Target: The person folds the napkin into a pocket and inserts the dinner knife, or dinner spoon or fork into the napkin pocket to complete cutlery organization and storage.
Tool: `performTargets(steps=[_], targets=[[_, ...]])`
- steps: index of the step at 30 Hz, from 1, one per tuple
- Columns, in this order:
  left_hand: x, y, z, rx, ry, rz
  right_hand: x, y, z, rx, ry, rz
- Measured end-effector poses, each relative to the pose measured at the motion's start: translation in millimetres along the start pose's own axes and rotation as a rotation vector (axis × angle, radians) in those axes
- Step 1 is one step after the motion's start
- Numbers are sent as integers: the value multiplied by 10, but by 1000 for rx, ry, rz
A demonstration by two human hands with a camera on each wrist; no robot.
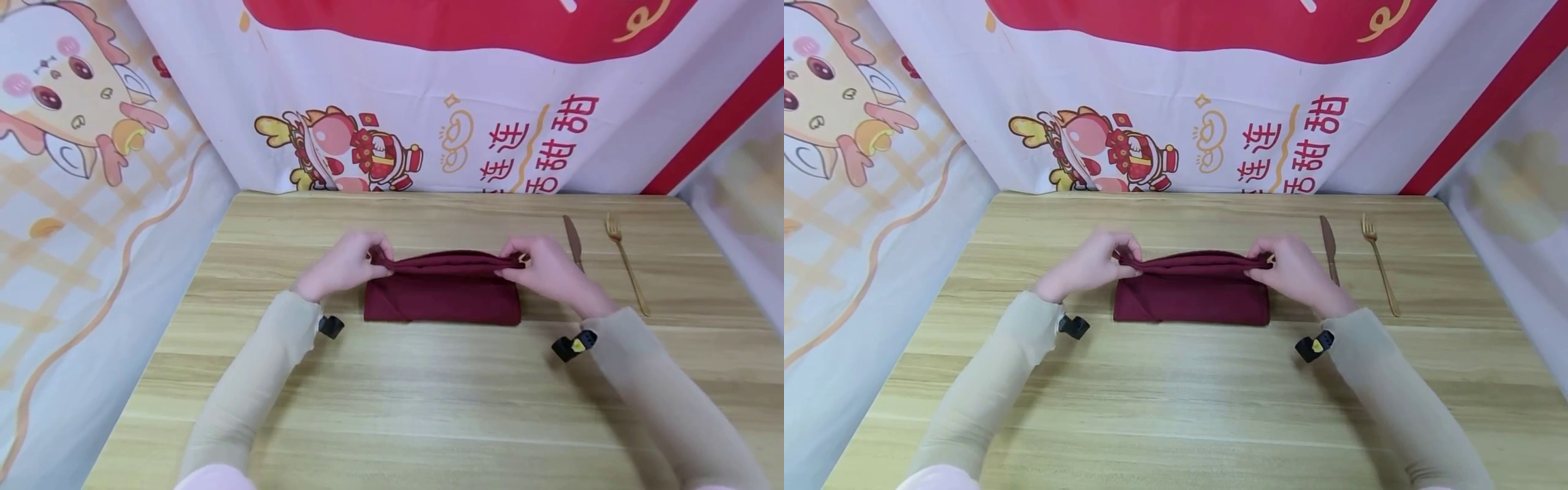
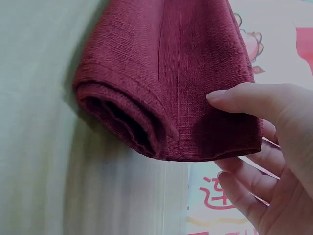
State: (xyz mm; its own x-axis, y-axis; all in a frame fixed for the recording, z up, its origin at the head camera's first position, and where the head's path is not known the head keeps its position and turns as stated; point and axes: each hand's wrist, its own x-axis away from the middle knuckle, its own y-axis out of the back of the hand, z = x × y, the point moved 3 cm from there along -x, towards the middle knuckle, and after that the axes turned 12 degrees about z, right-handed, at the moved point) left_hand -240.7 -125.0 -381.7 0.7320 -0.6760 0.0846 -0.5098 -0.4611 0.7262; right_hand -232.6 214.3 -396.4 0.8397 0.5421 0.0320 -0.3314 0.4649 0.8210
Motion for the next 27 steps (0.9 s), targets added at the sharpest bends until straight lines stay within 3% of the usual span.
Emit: performTargets(steps=[6,15,21,27], targets=[[178,-250,-28,-79,-3,30,220,-110,100,79,83,-32],[446,-508,-74,-217,-28,4,472,-302,183,187,228,-57],[527,-612,-127,-274,-39,26,549,-387,202,180,190,6],[528,-696,-154,-353,-57,41,559,-479,212,245,146,73]])
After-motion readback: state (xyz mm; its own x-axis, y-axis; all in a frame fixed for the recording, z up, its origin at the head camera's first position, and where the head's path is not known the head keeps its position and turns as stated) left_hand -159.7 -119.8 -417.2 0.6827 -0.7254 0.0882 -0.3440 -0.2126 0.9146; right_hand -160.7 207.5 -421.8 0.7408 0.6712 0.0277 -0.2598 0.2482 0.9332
